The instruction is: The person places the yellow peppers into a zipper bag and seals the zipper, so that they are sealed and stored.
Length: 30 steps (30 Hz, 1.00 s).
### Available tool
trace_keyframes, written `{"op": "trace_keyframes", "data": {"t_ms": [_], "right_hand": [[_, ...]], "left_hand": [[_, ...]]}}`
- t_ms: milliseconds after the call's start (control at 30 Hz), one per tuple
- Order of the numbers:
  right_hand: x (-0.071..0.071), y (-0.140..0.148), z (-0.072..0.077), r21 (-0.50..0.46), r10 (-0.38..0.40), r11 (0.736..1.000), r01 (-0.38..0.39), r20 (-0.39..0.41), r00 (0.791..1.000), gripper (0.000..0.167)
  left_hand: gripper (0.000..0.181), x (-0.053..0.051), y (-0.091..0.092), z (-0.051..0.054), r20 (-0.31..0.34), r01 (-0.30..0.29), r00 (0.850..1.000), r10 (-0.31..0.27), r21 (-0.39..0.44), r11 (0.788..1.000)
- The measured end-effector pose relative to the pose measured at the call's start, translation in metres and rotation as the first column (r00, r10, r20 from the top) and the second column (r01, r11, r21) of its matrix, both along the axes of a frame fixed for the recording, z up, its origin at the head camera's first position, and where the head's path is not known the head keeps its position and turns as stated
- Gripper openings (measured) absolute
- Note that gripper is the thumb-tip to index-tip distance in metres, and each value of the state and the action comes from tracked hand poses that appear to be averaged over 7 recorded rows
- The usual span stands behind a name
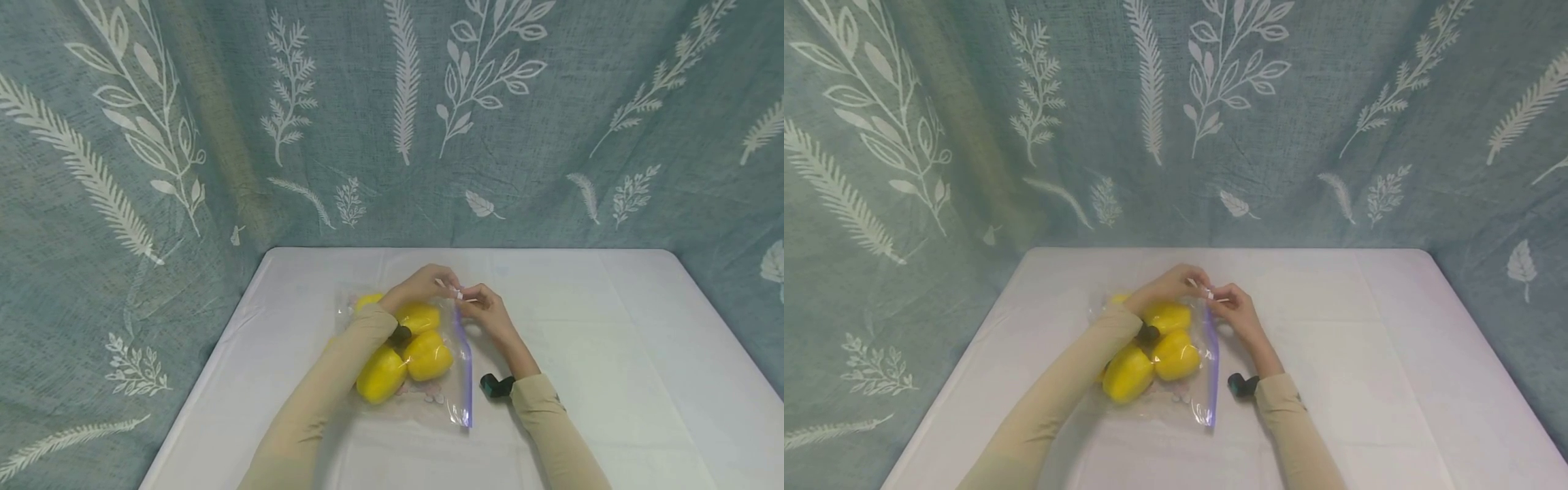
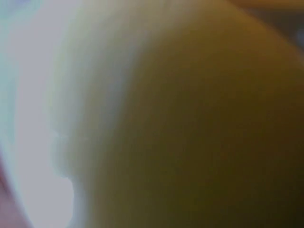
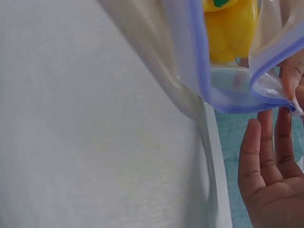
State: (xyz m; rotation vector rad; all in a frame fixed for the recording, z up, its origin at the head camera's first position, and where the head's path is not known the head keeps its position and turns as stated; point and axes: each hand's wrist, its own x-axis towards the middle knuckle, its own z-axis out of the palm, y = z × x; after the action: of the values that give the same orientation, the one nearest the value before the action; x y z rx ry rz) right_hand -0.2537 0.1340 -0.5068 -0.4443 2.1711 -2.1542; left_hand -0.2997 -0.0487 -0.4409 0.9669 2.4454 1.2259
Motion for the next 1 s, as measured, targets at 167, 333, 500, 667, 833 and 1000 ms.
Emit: {"op": "trace_keyframes", "data": {"t_ms": [167, 333, 500, 667, 833, 1000], "right_hand": [[0.0013, -0.0002, -0.0009, -0.007, -0.009, 1.0, 0.009, -0.026, 1.0, 0.024], [0.0027, -0.0009, -0.0015, -0.02, -0.013, 1.0, 0.012, -0.055, 0.998, 0.024], [0.0021, -0.0019, -0.0027, -0.03, -0.007, 1.0, 0.005, -0.051, 0.999, 0.023], [0.0015, -0.0022, -0.0026, -0.002, -0.004, 1.0, 0.004, -0.037, 0.999, 0.021], [0.0019, -0.0015, -0.0029, 0.027, 0.019, 0.999, -0.018, -0.032, 0.999, 0.022], [0.0029, 0.0011, -0.0045, 0.014, 0.077, 0.997, -0.077, -0.008, 0.997, 0.023]], "left_hand": [[0.014, -0.0003, 0.0022, -0.0028, -0.022, 0.014, 1.0, -0.012, 0.048, 0.999], [0.016, -0.0003, 0.0034, -0.0051, -0.025, 0.006, 1.0, -0.003, 0.09, 0.996], [0.017, 0.0009, 0.0032, -0.0053, -0.033, -0.013, 0.999, 0.017, 0.121, 0.993], [0.017, 0.002, 0.0027, -0.0058, -0.033, -0.032, 0.999, 0.038, 0.145, 0.989], [0.017, 0.002, 0.0023, -0.0065, -0.038, -0.048, 0.998, 0.054, 0.149, 0.988], [0.018, 0.0012, 0.0011, -0.0078, -0.053, -0.029, 0.998, 0.037, 0.15, 0.988]]}}
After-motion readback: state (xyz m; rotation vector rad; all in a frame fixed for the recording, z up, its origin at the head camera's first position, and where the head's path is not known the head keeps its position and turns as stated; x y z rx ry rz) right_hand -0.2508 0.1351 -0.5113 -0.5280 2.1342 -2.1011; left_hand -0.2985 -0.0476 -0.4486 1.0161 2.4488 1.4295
